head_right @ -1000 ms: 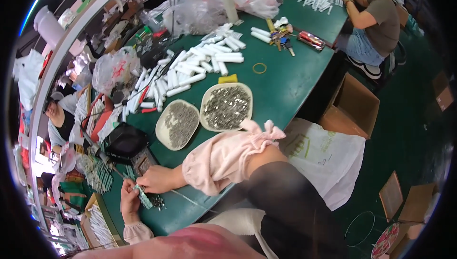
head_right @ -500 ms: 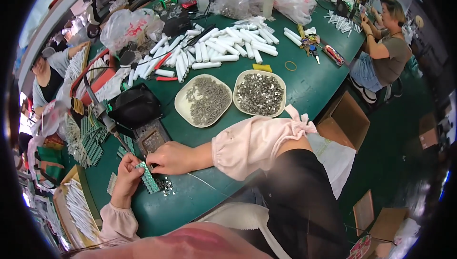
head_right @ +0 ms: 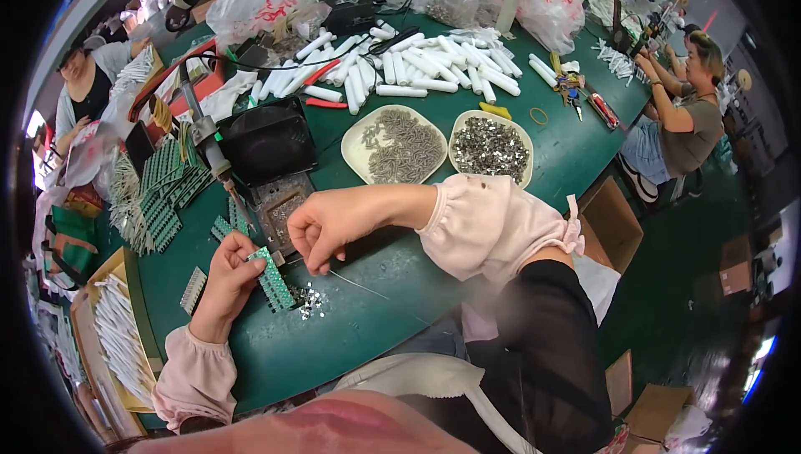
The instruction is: Assembling metal components onto a green circuit board strip at a factory workstation.
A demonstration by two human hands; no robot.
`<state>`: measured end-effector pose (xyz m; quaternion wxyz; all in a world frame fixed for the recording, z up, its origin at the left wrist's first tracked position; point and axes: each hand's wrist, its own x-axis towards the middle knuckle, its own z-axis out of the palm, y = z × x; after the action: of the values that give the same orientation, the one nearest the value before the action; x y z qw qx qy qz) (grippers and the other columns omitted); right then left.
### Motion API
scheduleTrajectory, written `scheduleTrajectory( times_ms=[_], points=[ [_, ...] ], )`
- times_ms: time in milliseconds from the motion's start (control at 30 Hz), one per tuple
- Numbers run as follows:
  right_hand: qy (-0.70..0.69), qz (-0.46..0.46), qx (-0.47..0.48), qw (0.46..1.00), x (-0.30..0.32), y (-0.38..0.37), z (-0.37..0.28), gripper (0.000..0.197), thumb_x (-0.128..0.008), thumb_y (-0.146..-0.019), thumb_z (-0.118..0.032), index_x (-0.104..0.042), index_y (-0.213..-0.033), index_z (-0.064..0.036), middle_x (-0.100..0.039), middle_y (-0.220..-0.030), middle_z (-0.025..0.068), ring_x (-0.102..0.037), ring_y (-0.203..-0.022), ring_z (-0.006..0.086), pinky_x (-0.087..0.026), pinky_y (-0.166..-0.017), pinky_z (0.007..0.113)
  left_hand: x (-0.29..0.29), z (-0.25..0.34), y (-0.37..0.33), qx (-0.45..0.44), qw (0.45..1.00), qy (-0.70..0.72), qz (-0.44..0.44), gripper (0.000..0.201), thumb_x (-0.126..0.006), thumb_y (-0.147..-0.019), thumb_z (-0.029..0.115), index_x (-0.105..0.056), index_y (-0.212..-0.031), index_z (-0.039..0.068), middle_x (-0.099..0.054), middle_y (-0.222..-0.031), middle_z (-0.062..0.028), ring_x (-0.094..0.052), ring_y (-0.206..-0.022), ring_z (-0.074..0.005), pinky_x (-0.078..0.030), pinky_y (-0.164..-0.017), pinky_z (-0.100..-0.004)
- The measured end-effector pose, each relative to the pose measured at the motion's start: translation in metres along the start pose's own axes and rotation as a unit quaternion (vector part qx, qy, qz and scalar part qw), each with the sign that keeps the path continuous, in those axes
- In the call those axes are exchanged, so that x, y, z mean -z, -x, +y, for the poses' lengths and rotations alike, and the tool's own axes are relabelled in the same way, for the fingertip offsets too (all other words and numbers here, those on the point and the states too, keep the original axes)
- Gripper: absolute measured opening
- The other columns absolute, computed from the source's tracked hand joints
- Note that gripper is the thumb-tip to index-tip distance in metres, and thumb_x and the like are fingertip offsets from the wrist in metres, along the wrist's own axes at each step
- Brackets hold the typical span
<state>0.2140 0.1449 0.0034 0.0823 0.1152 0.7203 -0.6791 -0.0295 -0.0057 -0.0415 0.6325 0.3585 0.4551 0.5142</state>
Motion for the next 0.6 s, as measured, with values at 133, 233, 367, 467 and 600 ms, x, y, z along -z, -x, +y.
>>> scheduleTrajectory(
  times_ms=[133,233,367,467,600],
  points=[
    [-0.039,-0.035,-0.024,0.998,-0.001,0.003,-0.006,0.017,-0.068,-0.098,-0.014,-0.057,-0.098,-0.0011,-0.074,-0.083,0.007,-0.071,-0.071,0.0102,-0.048,-0.054,0.021,-0.003,0.0,0.0,0.003,1.0,-0.004,0.01,0.026,-0.069,-0.089,-0.008,-0.052,-0.1,0.009,-0.066,-0.089,0.0005,-0.058,-0.072,-0.0029,-0.041,-0.061,-0.0172],
    [-0.048,-0.032,-0.052,0.997,0.0,0.001,-0.007,0.016,-0.061,-0.103,-0.019,-0.056,-0.101,-0.0032,-0.072,-0.077,0.0052,-0.069,-0.067,0.01,-0.046,-0.051,0.021,0.0,0.0,0.002,0.002,1.0,-0.008,0.02,0.026,-0.069,-0.09,-0.008,-0.052,-0.1,0.009,-0.066,-0.089,0.0007,-0.057,-0.071,-0.0026,-0.041,-0.061,-0.017],
    [-0.017,-0.009,-0.079,0.997,-0.002,0.007,-0.014,0.017,-0.058,-0.105,-0.022,-0.055,-0.106,-0.0053,-0.067,-0.07,0.0033,-0.062,-0.059,0.0098,-0.044,-0.05,0.025,-0.005,0.0,-0.003,0.004,1.0,-0.007,0.026,0.026,-0.069,-0.09,-0.007,-0.052,-0.101,0.009,-0.066,-0.09,0.0008,-0.057,-0.072,-0.0025,-0.041,-0.061,-0.0169],
    [0.099,0.069,-0.046,0.992,-0.011,0.004,-0.017,0.018,-0.061,-0.103,-0.023,-0.056,-0.105,-0.0062,-0.062,-0.065,0.0012,-0.053,-0.054,0.0097,-0.041,-0.051,0.028,-0.002,0.001,-0.002,0.004,1.0,-0.001,0.018,0.026,-0.069,-0.091,-0.007,-0.052,-0.101,0.009,-0.066,-0.091,0.0003,-0.059,-0.075,-0.0032,-0.043,-0.064,-0.0175],
    [0.134,0.144,0.028,0.98,-0.016,0.0,-0.015,0.019,-0.064,-0.101,-0.022,-0.057,-0.1,-0.0048,-0.06,-0.062,0.0009,-0.049,-0.054,0.0095,-0.04,-0.052,0.03,0.001,0.001,0.0,-0.005,1.0,-0.001,0.0,0.025,-0.068,-0.093,-0.004,-0.05,-0.101,0.011,-0.068,-0.094,0.0001,-0.063,-0.076,-0.0062,-0.048,-0.064,-0.0191]
  ],
)
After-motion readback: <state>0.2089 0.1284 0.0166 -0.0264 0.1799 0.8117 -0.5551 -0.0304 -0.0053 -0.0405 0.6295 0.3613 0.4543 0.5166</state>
